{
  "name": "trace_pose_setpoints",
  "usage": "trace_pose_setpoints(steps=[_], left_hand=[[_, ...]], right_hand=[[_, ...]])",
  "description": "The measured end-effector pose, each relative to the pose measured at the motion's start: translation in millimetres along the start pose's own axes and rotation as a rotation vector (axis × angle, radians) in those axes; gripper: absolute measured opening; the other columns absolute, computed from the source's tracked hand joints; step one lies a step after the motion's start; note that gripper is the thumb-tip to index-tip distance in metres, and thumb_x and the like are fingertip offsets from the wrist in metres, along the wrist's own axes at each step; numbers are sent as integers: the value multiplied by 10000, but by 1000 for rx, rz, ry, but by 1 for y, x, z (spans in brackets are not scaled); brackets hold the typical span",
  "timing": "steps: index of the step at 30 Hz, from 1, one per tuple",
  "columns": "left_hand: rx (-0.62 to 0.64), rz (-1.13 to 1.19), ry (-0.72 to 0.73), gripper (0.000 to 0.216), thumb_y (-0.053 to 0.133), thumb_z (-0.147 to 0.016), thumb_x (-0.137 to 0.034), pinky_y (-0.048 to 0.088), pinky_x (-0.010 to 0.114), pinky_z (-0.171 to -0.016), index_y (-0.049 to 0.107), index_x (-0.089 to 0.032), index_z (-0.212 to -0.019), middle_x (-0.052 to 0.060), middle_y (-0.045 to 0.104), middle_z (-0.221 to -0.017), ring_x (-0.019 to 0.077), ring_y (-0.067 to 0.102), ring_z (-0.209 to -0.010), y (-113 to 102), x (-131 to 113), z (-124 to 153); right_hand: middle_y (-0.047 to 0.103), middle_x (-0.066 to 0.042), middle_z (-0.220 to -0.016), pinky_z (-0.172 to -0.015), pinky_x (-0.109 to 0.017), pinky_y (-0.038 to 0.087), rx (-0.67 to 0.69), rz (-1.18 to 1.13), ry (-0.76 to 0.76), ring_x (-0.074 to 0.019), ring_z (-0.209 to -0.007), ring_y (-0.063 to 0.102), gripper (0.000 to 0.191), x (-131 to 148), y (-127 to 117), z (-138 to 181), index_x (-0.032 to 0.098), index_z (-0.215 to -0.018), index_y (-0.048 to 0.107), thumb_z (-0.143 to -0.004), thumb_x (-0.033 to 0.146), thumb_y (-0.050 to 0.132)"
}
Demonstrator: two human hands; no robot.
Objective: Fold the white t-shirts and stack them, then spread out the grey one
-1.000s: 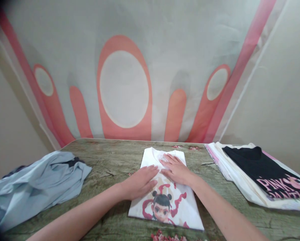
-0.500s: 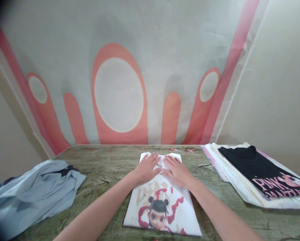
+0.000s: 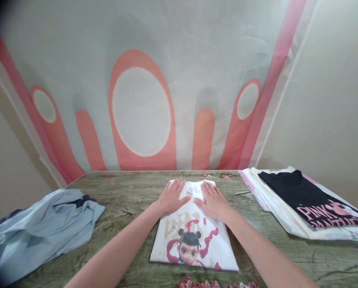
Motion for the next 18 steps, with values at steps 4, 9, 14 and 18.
trace_pose_setpoints(steps=[4,9,14,18], left_hand=[[-9,24,-81,730,161,-860,-626,108,465,-1061,197,-137,-1401,118,130,-1473,273,98,-1346,3,22,-2],[-160,190,-267,565,277,-911,-431,227,378,-1030,290,-80,-1353,161,340,-1389,246,321,-1272,-4,59,-4],[-239,321,-287,402,379,-889,-302,290,328,-994,482,-129,-1237,124,531,-1234,223,464,-1153,-10,78,-9],[-256,420,-273,341,400,-875,-226,320,292,-976,559,-120,-1157,118,571,-1178,200,501,-1106,-9,85,-14]], right_hand=[[104,-108,-1484,-1085,-432,123,-15,-7,43,-261,-1352,81,813,-6,0,-1,111,-1423,154,-824,661,159],[129,-128,-1476,-1087,-424,126,-1,0,97,-262,-1349,115,842,-14,-2,-2,69,-1412,182,-821,667,129],[172,-84,-1475,-1091,-418,102,-33,24,164,-227,-1351,124,749,-26,-4,-3,129,-1395,263,-849,622,121],[183,-75,-1474,-1080,-435,141,-48,14,154,-227,-1348,140,704,-33,-1,-4,157,-1383,293,-862,601,132]])
Point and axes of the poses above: each hand's wrist, its own z-axis away from the middle knuckle, its own y-axis out of the palm, x = y × z, the point moved 8 cm from there along -z, towards the middle knuckle
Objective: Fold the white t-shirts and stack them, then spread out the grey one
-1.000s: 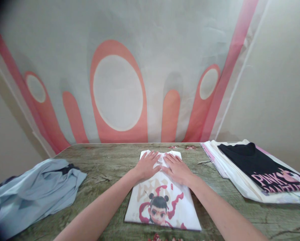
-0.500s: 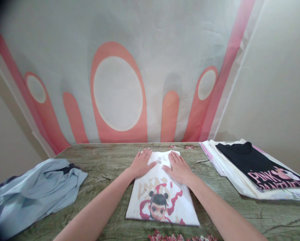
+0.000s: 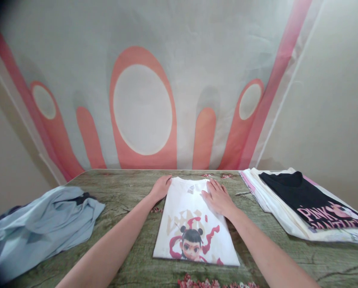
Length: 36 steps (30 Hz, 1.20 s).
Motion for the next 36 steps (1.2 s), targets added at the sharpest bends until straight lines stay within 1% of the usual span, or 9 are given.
trace_pose_setpoints(steps=[7,10,13,19,23,28,31,34,36], left_hand=[[-5,253,-135,343,603,-728,-161,431,294,-840,600,-122,-1068,82,645,-938,191,593,-882,-2,19,-4],[14,418,-213,447,658,-671,-128,463,281,-781,563,-101,-1107,90,638,-951,177,605,-837,-3,27,-3],[70,604,-269,569,692,-631,-95,488,271,-718,507,-83,-1168,117,629,-994,165,619,-801,1,32,-1],[189,881,-249,609,737,-557,-72,490,282,-708,539,-100,-1132,96,651,-927,139,615,-742,7,22,2],[203,944,-217,571,726,-510,-25,469,246,-716,592,-115,-1058,69,643,-925,123,597,-759,4,15,2],[208,931,-200,524,733,-488,-33,451,218,-654,630,-121,-994,32,638,-821,114,575,-695,-1,11,3],[206,917,-215,511,762,-529,-125,453,222,-644,621,-131,-1020,28,641,-803,122,581,-691,1,10,2],[202,922,-310,486,751,-614,-282,479,251,-659,595,-141,-1052,61,657,-879,151,611,-743,7,15,2],[201,925,-357,463,733,-642,-333,495,270,-671,588,-134,-1035,84,663,-920,171,625,-779,12,18,3]], right_hand=[[185,-92,-1472,-1068,-429,192,-7,-24,-70,-256,-1339,171,713,-7,8,-5,145,-1376,308,-854,613,184],[188,-91,-1471,-1070,-428,192,-17,-26,-96,-255,-1338,173,706,-8,9,-5,148,-1370,321,-853,611,195],[203,-87,-1468,-1070,-428,195,-30,-32,-110,-252,-1337,181,691,-7,8,-5,159,-1370,323,-854,605,213],[205,-85,-1468,-1062,-435,210,-45,-50,-111,-261,-1330,202,674,-6,7,-4,173,-1366,333,-855,598,225],[202,-86,-1469,-1057,-443,215,-46,-69,-107,-271,-1320,227,666,-6,5,-3,180,-1360,347,-850,596,247],[193,-90,-1471,-1065,-418,193,-35,-86,-96,-249,-1317,240,650,-1,-1,-1,168,-1360,346,-860,571,244],[192,-98,-1470,-1071,-400,166,-18,-96,-84,-224,-1327,216,639,4,-7,1,158,-1361,341,-866,552,250],[189,-99,-1471,-1074,-380,146,-8,-109,-73,-204,-1333,200,623,7,-13,3,157,-1360,337,-870,535,260],[191,-90,-1472,-1072,-371,140,-9,-111,-63,-193,-1333,197,599,9,-16,4,165,-1354,343,-876,517,263]])
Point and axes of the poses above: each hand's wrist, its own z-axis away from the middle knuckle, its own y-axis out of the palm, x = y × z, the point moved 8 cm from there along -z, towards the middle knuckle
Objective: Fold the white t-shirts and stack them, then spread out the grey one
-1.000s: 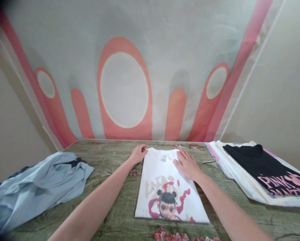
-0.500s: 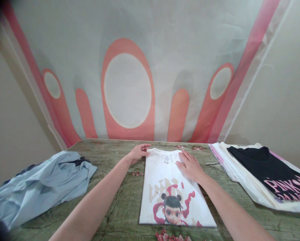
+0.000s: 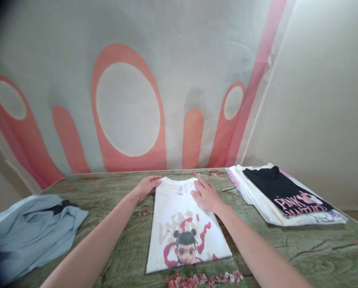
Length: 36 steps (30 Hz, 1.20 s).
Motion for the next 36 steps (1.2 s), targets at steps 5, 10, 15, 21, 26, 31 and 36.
trace_pose_setpoints(steps=[5,10,15,21,26,31,36], left_hand=[[-89,-57,12,400,720,-654,-296,506,265,-645,592,-133,-996,74,681,-842,167,642,-731,-6,4,-4],[-254,-209,100,238,647,-697,-202,487,237,-624,623,-128,-922,51,678,-738,150,631,-673,-24,1,-11],[-397,-362,194,190,586,-736,-182,476,268,-751,631,-132,-914,67,679,-832,175,631,-813,-47,-4,-15],[-462,-481,313,304,488,-778,-107,357,351,-974,587,-132,-1065,107,583,-1156,216,495,-1130,-53,-22,-5],[-176,-651,466,402,498,-761,-71,154,361,-1086,541,-142,-1155,103,385,-1371,222,229,-1321,11,-45,9],[273,-774,459,425,513,-823,-263,117,421,-1073,481,-191,-1240,95,358,-1391,253,250,-1312,97,-32,64],[424,-968,526,539,392,-891,-417,30,405,-1079,295,-204,-1376,73,241,-1446,231,154,-1342,112,-30,130]], right_hand=[[243,-103,-1454,-1062,-406,137,-24,47,90,-201,-1319,228,571,-6,-2,2,164,-1342,345,-890,493,228],[266,-88,-1447,-1058,-459,116,-59,127,153,-239,-1313,232,556,-19,-4,0,184,-1323,378,-893,486,199],[222,-78,-1464,-1068,-436,131,-10,77,41,-218,-1334,186,580,1,-1,1,171,-1363,323,-902,481,154],[149,-33,-1484,-1090,-375,102,176,44,-230,-193,-1352,122,668,55,14,17,203,-1415,204,-872,588,145],[133,-31,-1487,-1088,-403,93,176,57,-182,-212,-1354,109,705,56,14,18,224,-1420,183,-850,633,113],[144,-20,-1486,-1082,-433,103,140,73,-148,-222,-1352,119,688,49,13,14,254,-1415,194,-848,633,102],[147,-2,-1485,-1082,-442,109,130,80,-113,-223,-1350,126,680,38,15,10,269,-1412,203,-845,632,108]])
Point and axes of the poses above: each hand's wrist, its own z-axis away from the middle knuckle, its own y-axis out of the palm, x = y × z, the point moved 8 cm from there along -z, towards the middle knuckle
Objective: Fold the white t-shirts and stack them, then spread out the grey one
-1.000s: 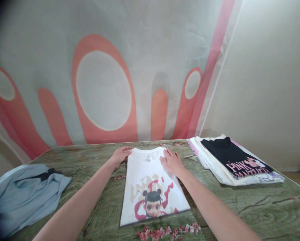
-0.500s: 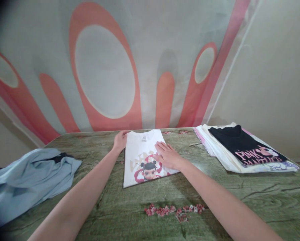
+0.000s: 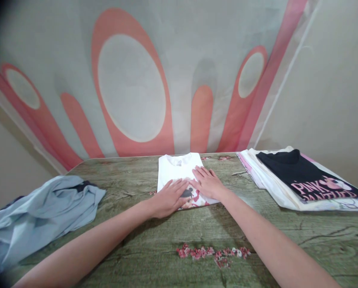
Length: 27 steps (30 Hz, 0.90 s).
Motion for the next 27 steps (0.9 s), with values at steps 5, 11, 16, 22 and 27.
trace_pose_setpoints(steps=[5,11,16,22,27], left_hand=[[108,-150,-19,526,308,-921,-435,42,394,-1083,185,-279,-1408,22,127,-1477,202,75,-1355,-14,1,41],[133,-201,-89,533,319,-923,-379,113,370,-1087,147,-273,-1417,33,126,-1475,192,107,-1351,-16,-3,79],[83,-199,-146,546,361,-907,-362,141,353,-1089,189,-247,-1413,41,152,-1465,193,122,-1347,-15,-2,91],[91,-201,-162,551,374,-899,-380,155,350,-1087,227,-217,-1405,54,173,-1459,204,160,-1340,-15,1,91],[94,-227,-169,569,363,-900,-396,135,350,-1087,208,-195,-1410,67,152,-1464,201,128,-1347,-13,1,96]], right_hand=[[149,13,-1484,-1084,-447,98,-1,-5,5,-219,-1349,131,668,-4,1,0,281,-1413,194,-846,627,113],[199,-38,-1470,-1069,-505,106,-7,30,149,-252,-1339,165,723,-29,1,4,207,-1407,234,-839,634,104],[155,-64,-1478,-1083,-490,62,-114,81,187,-256,-1349,118,749,-33,-8,8,151,-1411,222,-838,626,132],[122,2,-1484,-1094,-414,121,17,10,-18,-203,-1352,124,711,-1,6,9,218,-1423,173,-844,626,121],[195,-66,-1468,-1088,-462,97,-11,39,146,-232,-1344,159,757,-32,4,7,156,-1414,213,-836,636,119]])
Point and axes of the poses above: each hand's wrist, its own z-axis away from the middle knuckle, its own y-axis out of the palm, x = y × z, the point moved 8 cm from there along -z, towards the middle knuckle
